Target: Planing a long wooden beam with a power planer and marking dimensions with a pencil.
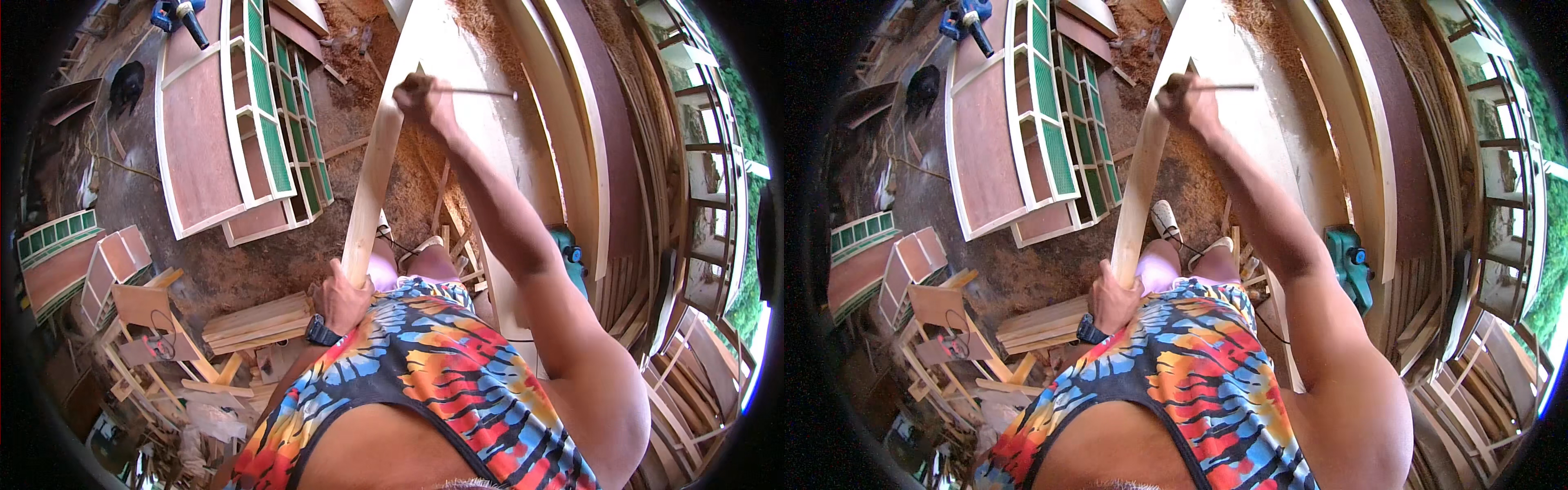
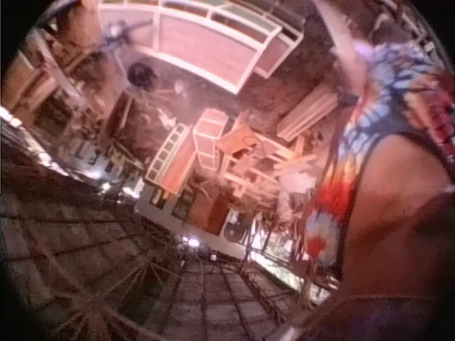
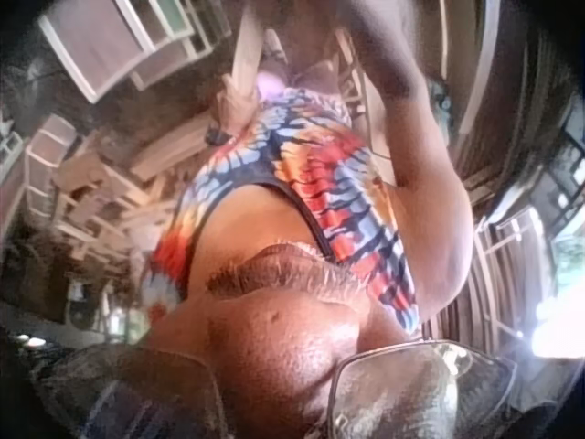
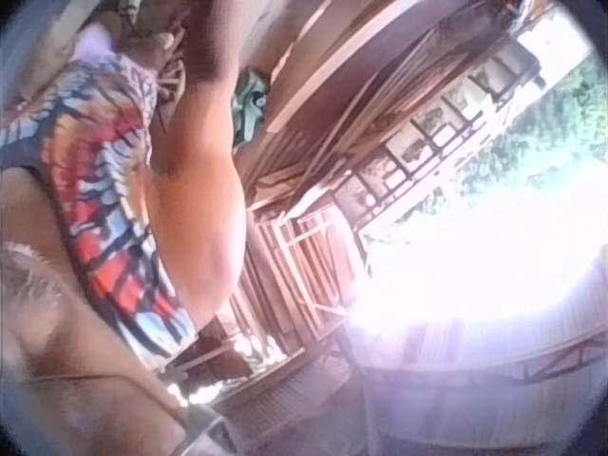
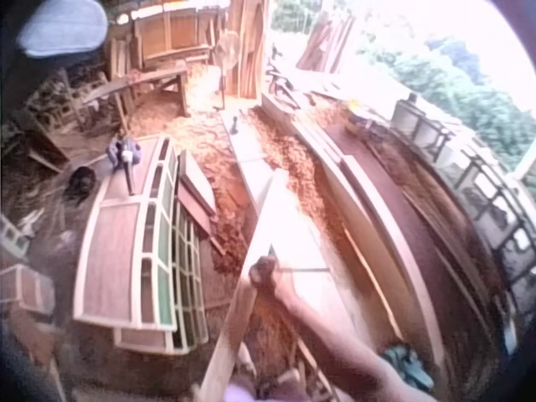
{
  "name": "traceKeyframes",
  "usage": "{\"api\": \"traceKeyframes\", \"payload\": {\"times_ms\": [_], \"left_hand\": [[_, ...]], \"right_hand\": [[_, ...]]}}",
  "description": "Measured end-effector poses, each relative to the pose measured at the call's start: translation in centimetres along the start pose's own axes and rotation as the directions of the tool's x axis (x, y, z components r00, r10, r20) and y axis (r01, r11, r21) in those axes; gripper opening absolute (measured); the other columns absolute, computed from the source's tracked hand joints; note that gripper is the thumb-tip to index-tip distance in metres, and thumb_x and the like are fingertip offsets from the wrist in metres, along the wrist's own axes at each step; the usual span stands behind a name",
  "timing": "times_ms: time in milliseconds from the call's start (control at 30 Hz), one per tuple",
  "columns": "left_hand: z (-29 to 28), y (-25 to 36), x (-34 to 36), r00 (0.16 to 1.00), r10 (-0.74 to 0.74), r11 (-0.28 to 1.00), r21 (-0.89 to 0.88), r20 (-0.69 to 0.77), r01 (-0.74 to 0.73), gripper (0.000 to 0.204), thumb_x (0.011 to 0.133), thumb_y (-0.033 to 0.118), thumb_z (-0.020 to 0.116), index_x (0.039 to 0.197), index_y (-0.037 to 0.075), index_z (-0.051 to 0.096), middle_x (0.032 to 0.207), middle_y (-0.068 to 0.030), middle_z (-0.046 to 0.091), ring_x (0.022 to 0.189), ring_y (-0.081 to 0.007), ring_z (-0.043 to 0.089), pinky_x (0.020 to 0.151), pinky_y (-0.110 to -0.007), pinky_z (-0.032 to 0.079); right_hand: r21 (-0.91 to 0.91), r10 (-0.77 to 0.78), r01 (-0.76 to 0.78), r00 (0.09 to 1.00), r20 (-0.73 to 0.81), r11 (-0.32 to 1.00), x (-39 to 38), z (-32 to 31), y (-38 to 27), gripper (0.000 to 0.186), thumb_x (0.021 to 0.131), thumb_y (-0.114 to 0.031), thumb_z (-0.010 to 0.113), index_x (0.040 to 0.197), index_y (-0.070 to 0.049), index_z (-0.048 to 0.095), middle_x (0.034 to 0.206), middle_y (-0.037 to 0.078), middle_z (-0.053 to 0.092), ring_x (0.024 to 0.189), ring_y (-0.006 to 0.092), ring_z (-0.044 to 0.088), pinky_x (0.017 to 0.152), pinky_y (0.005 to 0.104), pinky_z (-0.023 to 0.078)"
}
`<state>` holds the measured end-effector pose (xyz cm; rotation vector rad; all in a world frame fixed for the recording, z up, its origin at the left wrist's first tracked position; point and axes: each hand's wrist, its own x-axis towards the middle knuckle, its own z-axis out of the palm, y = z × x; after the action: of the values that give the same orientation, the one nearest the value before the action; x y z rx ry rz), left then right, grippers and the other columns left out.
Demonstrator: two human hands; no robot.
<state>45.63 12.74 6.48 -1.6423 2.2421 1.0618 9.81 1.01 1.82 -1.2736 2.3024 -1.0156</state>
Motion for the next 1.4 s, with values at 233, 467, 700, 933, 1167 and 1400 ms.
{"api": "traceKeyframes", "payload": {"times_ms": [233,467,700,933,1167,1400], "left_hand": [[0.7,0.4,-0.5,1.000,0.004,1.000,0.029,-0.018,-0.003,0.053,0.079,0.030,0.074,0.113,0.000,0.046,0.084,-0.0338,0.067,0.080,-0.0530,0.067,0.071,-0.059,0.053],[2.2,1.1,-2.0,0.991,0.089,0.992,-0.079,-0.099,-0.097,0.049,0.079,0.028,0.077,0.107,-0.001,0.049,0.082,-0.0314,0.068,0.078,-0.0520,0.067,0.069,-0.058,0.053],[6.1,-1.2,-7.9,0.950,0.239,0.673,-0.671,-0.199,-0.310,0.052,0.079,0.028,0.083,0.115,-0.003,0.063,0.098,-0.0168,0.073,0.091,-0.0250,0.070,0.082,-0.039,0.055],[11.2,-4.1,-20.1,0.958,-0.093,0.492,-0.849,-0.273,-0.194,0.064,0.079,0.034,0.083,0.127,0.000,0.058,0.107,-0.0171,0.070,0.099,-0.0238,0.066,0.087,-0.039,0.053],[14.8,-7.8,-28.4,0.535,-0.532,0.654,-0.720,-0.656,-0.232,0.055,0.083,0.032,0.079,0.119,-0.003,0.057,0.102,-0.0174,0.069,0.091,-0.0267,0.069,0.079,-0.039,0.055],[25.1,-21.1,-30.6,0.479,-0.798,0.335,-0.930,-0.366,-0.151,0.036,0.092,0.035,0.067,0.108,0.003,0.070,0.090,-0.0089,0.071,0.083,-0.0217,0.068,0.076,-0.040,0.053]], "right_hand": [[0.327,-0.036,0.035,0.999,-0.002,0.944,-9.9,-1.1,-3.6,0.008,0.079,-0.011,0.069,0.079,-0.004,0.070,0.075,0.013,0.071,0.065,0.0198,0.069,0.062,0.0326,0.058],[0.382,0.026,-0.179,0.928,0.373,0.907,-20.7,-4.8,-6.0,0.013,0.078,-0.008,0.071,0.088,0.000,0.074,0.077,0.017,0.071,0.073,0.0242,0.071,0.068,0.0367,0.057],[0.545,0.187,-0.146,0.982,-0.020,0.825,-26.7,-14.6,-0.4,0.014,0.092,-0.003,0.067,0.102,0.005,0.073,0.094,0.013,0.076,0.086,0.0179,0.071,0.081,0.0296,0.056],[0.481,0.245,-0.319,0.946,0.211,0.817,-35.3,-16.1,6.0,0.025,0.098,-0.018,0.067,0.104,0.007,0.069,0.091,0.016,0.073,0.077,0.0210,0.072,0.070,0.0297,0.060],[0.372,-0.057,-0.125,0.896,0.441,0.920,-36.1,-12.1,4.4,0.033,0.100,-0.030,0.065,0.101,0.002,0.071,0.087,0.012,0.072,0.078,0.0185,0.070,0.063,0.0307,0.057],[0.337,-0.295,0.104,0.757,0.583,0.936,-35.1,-8.2,-1.7,0.033,0.101,-0.032,0.064,0.100,0.001,0.071,0.084,0.011,0.073,0.072,0.0161,0.068,0.065,0.0325,0.055]]}}
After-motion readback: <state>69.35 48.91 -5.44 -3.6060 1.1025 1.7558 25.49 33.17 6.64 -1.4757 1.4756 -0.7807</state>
